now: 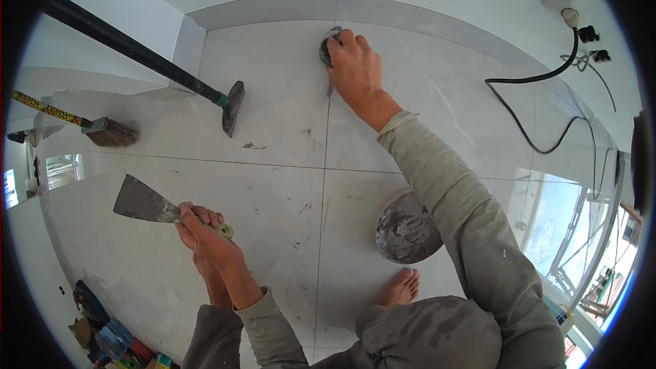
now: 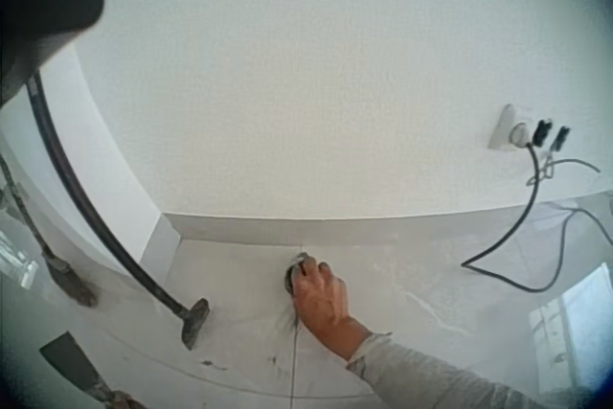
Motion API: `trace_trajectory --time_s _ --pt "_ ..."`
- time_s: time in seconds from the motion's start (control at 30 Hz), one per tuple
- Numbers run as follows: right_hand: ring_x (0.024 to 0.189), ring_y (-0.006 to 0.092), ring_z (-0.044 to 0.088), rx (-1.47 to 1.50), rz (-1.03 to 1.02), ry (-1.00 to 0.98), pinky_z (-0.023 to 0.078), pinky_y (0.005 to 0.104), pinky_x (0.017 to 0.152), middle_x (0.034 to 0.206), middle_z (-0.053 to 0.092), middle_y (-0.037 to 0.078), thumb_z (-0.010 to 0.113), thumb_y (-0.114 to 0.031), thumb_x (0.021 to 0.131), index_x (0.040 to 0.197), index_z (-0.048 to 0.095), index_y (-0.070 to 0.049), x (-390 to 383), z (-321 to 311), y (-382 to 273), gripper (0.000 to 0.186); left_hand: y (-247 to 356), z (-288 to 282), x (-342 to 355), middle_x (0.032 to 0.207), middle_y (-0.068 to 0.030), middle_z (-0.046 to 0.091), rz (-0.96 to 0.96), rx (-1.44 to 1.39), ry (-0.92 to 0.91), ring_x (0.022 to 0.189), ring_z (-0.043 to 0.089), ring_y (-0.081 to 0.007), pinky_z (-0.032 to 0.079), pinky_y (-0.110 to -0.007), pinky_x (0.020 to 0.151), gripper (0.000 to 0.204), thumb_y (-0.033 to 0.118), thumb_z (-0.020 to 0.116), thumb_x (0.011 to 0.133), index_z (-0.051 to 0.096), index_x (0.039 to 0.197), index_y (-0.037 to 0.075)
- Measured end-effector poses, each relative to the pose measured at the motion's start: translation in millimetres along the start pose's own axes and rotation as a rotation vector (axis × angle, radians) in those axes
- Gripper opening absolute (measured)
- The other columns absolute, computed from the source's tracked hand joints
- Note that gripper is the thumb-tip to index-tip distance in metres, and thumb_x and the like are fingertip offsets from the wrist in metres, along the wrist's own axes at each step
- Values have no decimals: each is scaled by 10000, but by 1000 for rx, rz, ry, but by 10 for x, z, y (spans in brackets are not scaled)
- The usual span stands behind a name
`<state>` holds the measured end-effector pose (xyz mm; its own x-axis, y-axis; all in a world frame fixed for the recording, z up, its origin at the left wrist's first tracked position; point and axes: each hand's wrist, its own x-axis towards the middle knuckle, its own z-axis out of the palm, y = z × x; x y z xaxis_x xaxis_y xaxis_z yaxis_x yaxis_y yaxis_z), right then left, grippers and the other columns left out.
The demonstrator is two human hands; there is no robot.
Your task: The person applies grout to tile joints using a small putty knife and a flexible rubber float, scooping material from a bowl and pressing it into the gaps between floor tiles and along the wall base.
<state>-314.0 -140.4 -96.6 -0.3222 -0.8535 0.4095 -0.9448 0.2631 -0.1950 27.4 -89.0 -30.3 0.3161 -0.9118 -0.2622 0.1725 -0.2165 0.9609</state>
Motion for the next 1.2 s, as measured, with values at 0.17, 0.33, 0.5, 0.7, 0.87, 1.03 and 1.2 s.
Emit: trace_trajectory --time_s 0.17,0.33,0.5,0.7,0.87,1.03,1.2 --pt "892 264 645 195 -16 -129 592 394 657 954 605 75 833 -93 680 949 728 -75 -401 -12 -555 290 15 -42 4 743 37 419 -25 5 59 630 376 -66 369 -257 595 196 305 557 1019 522 1021 112" --pt "911 253 640 70 62 110 588 396 715 944 610 57 841 -102 672 978 754 -102 145 -42 56 318 -7 34 -50 741 40 418 -25 26 36 624 374 -66 363 -256 588 189 301 556 1020 510 1001 119" --pt "918 250 639 60 33 -110 585 399 718 947 618 57 838 -102 676 955 754 -112 -90 118 -361 292 -104 -63 -37 743 41 420 -49 27 62 631 358 -68 346 -261 593 217 325 546 1039 498 1015 115" --pt "925 277 639 137 152 -15 570 417 707 950 634 82 804 -90 709 939 755 -80 104 -173 -180 236 -99 -33 -49 737 42 420 -53 41 28 621 353 -70 343 -262 594 224 331 541 1042 495 1014 114" --pt "929 287 645 -5 56 -66 574 425 723 952 631 88 789 -75 721 937 748 -67 117 99 -78 220 -106 -13 -61 727 39 415 -61 31 55 613 351 -74 345 -268 592 226 332 540 1040 488 999 116" --pt "914 305 653 291 42 -275 567 425 747 944 644 89 761 -65 749 987 758 -63 -55 -250 -352 237 -57 24 -70 725 42 412 -57 46 82 604 352 -74 342 -265 582 232 338 546 1035 490 996 117" --pt "867 279 635 100 -159 148 514 392 767 818 662 53 643 48 774 879 751 -66 329 -69 324 189 -61 -16 -73 741 45 411 -76 38 -4 636 374 -67 370 -267 606 189 307 552 1027 478 982 139"
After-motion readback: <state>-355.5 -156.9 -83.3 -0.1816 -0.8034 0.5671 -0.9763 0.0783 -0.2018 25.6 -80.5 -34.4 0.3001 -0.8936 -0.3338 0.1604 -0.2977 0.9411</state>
